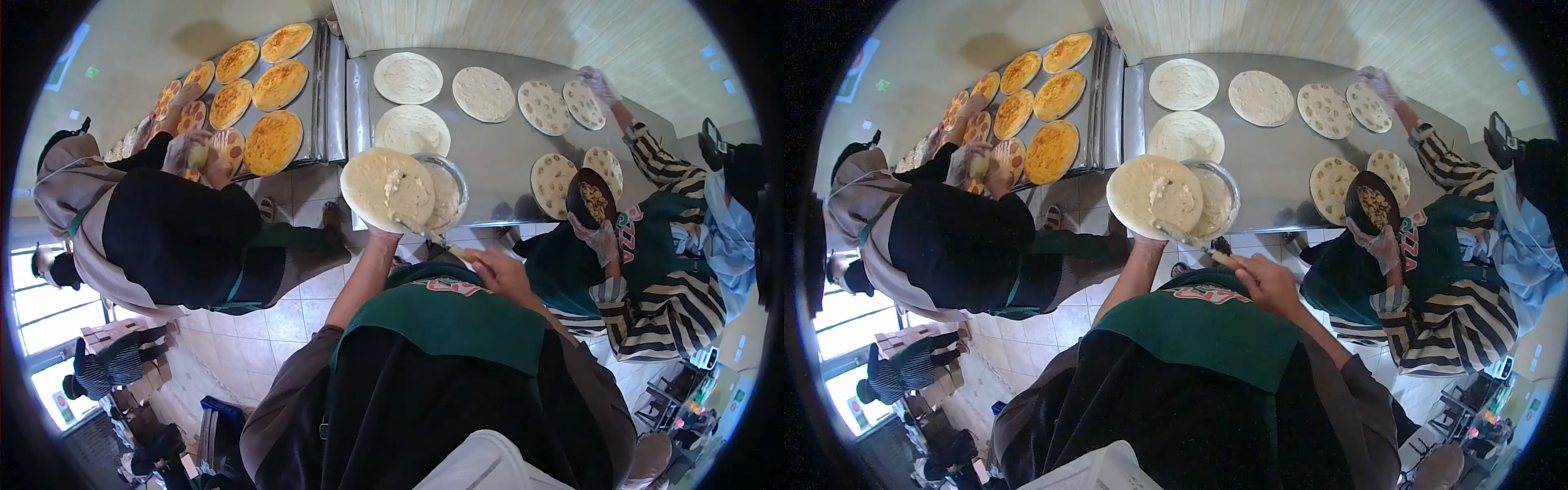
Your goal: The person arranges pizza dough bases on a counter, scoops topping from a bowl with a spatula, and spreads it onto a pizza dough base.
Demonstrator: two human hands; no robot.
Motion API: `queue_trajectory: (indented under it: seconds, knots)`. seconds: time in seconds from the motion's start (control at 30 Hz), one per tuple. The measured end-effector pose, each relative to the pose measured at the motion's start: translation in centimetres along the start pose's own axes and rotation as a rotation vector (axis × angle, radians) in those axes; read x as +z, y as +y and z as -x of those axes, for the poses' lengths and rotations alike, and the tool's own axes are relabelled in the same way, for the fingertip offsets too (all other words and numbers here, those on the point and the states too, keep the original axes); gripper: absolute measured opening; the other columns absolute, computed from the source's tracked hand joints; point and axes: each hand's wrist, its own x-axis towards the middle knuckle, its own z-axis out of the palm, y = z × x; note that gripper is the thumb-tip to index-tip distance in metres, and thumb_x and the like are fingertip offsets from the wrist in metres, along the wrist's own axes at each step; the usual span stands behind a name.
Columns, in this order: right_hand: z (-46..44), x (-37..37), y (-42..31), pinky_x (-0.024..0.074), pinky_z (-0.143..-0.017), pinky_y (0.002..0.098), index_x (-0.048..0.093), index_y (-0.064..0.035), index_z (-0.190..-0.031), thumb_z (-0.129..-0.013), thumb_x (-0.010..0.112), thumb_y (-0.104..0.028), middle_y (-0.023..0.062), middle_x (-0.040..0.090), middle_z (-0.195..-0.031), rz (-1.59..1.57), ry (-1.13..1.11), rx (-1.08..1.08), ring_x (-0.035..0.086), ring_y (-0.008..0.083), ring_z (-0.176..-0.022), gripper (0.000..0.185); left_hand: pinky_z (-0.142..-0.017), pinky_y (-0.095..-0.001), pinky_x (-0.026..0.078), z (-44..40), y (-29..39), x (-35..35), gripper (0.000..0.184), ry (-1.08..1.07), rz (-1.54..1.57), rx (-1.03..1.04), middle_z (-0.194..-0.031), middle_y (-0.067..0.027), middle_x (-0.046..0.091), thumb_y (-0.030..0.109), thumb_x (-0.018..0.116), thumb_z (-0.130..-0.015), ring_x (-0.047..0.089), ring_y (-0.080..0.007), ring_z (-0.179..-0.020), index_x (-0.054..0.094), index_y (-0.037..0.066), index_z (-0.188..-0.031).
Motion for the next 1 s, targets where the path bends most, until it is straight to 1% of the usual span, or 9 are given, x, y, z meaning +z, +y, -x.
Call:
queue_trajectory:
  seconds: [0.13, 0.3, 0.4, 0.43, 0.53, 0.57, 0.8, 0.9, 1.0]
  knots:
    - [-4.9, 1.0, 2.6, 0.0485, -0.064, 0.0432, 0.065, -0.0066, -0.114, -0.093, 0.058, -0.023, 0.0134, 0.061, -0.085, 0.103, 0.352, -0.036, 0.062, 0.0337, -0.074, 0.028, -0.104, -0.0511, 0.043, -0.9, 0.5, 1.2, 0.066, -0.013, 0.044, -0.04, -0.142, -0.0108, 0.047, 0.057, 0.037, -0.095, 0.05, -0.0319, -0.127, 0.037, 0.014, -0.145]
    - [-4.4, 3.6, 2.5, 0.0482, -0.064, 0.0449, 0.064, -0.0077, -0.114, -0.093, 0.056, -0.023, 0.0134, 0.058, -0.083, 0.148, 0.208, -0.048, 0.06, 0.0359, -0.073, 0.027, -0.104, -0.0506, 0.044, -3.8, 1.1, 2.2, 0.067, 0.014, 0.044, 0.062, -0.141, -0.0109, 0.048, 0.059, 0.037, -0.094, 0.05, -0.0324, -0.126, 0.039, 0.015, -0.144]
    - [-6.8, 1.2, 2.8, 0.0486, -0.068, 0.0447, 0.063, -0.0076, -0.116, -0.094, 0.055, -0.023, 0.0135, 0.06, -0.085, -0.054, 0.109, -0.058, 0.061, 0.0358, -0.077, 0.028, -0.103, -0.05, 0.044, -5.8, 1.4, 2.4, 0.068, -0.002, -0.007, 0.088, -0.141, -0.0109, 0.048, 0.06, 0.037, -0.094, 0.05, -0.0325, -0.126, 0.039, 0.015, -0.144]
    - [-8.5, 0.6, 3.3, 0.0486, -0.072, 0.0445, 0.063, -0.0068, -0.116, -0.095, 0.054, -0.023, 0.0152, 0.062, -0.091, -0.145, 0.084, 0.053, 0.062, 0.036, -0.082, 0.028, -0.103, -0.0499, 0.044, -6.3, 1.3, 2.5, 0.069, 0.011, -0.023, 0.08, -0.141, -0.0109, 0.049, 0.061, 0.037, -0.093, 0.05, -0.0325, -0.126, 0.039, 0.015, -0.144]
    - [-14.3, 1.3, 5.0, 0.0485, -0.073, 0.0451, 0.063, -0.0061, -0.116, -0.095, 0.053, -0.023, 0.0165, 0.063, -0.094, 0.01, 0.358, -0.05, 0.062, 0.0365, -0.085, 0.028, -0.103, -0.0499, 0.044, -8.2, 0.3, 3.1, 0.071, 0.038, -0.065, 0.089, -0.14, -0.011, 0.049, 0.064, 0.037, -0.092, 0.05, -0.0327, -0.126, 0.039, 0.015, -0.144]
    - [-15.4, 2.3, 5.5, 0.0491, -0.072, 0.0447, 0.062, -0.005, -0.115, -0.095, 0.053, -0.023, 0.017, 0.063, -0.096, 0.04, 0.353, -0.01, 0.062, 0.0376, -0.085, 0.028, -0.103, -0.05, 0.044, -9.0, -0.1, 3.2, 0.072, 0.043, -0.08, 0.097, -0.14, -0.011, 0.049, 0.064, 0.038, -0.092, 0.05, -0.0328, -0.126, 0.039, 0.015, -0.144]
    - [-16.2, 2.1, 3.2, 0.051, -0.071, 0.0417, 0.061, -0.0036, -0.117, -0.094, 0.056, -0.022, 0.0186, 0.064, -0.1, -0.093, 0.145, -0.151, 0.064, 0.0372, -0.083, 0.03, -0.102, -0.0516, 0.044, -12.9, 1.1, 1.4, 0.073, -0.053, 0.058, -0.022, -0.14, -0.012, 0.049, 0.064, 0.037, -0.091, 0.051, -0.0336, -0.124, 0.038, 0.015, -0.145]
    - [-19.2, 1.3, 3.1, 0.051, -0.072, 0.04, 0.061, -0.0036, -0.118, -0.095, 0.055, -0.021, 0.0179, 0.065, -0.101, -0.35, -0.033, 0.055, 0.064, 0.0354, -0.084, 0.03, -0.102, -0.0531, 0.043, -13.2, 4.0, 1.9, 0.071, 0.017, 0.044, -0.09, -0.14, -0.0127, 0.049, 0.063, 0.036, -0.092, 0.051, -0.0345, -0.123, 0.039, 0.015, -0.144]
    - [-22.9, 0.4, 3.7, 0.0503, -0.07, 0.0406, 0.062, -0.0051, -0.119, -0.094, 0.055, -0.02, 0.0151, 0.064, -0.095, -0.067, 0.146, -0.143, 0.063, 0.0338, -0.083, 0.03, -0.102, -0.0544, 0.043, -14.0, 4.1, 2.6, 0.071, 0.039, 0.043, -0.179, -0.14, -0.0135, 0.049, 0.062, 0.036, -0.092, 0.051, -0.0352, -0.123, 0.041, 0.014, -0.143]
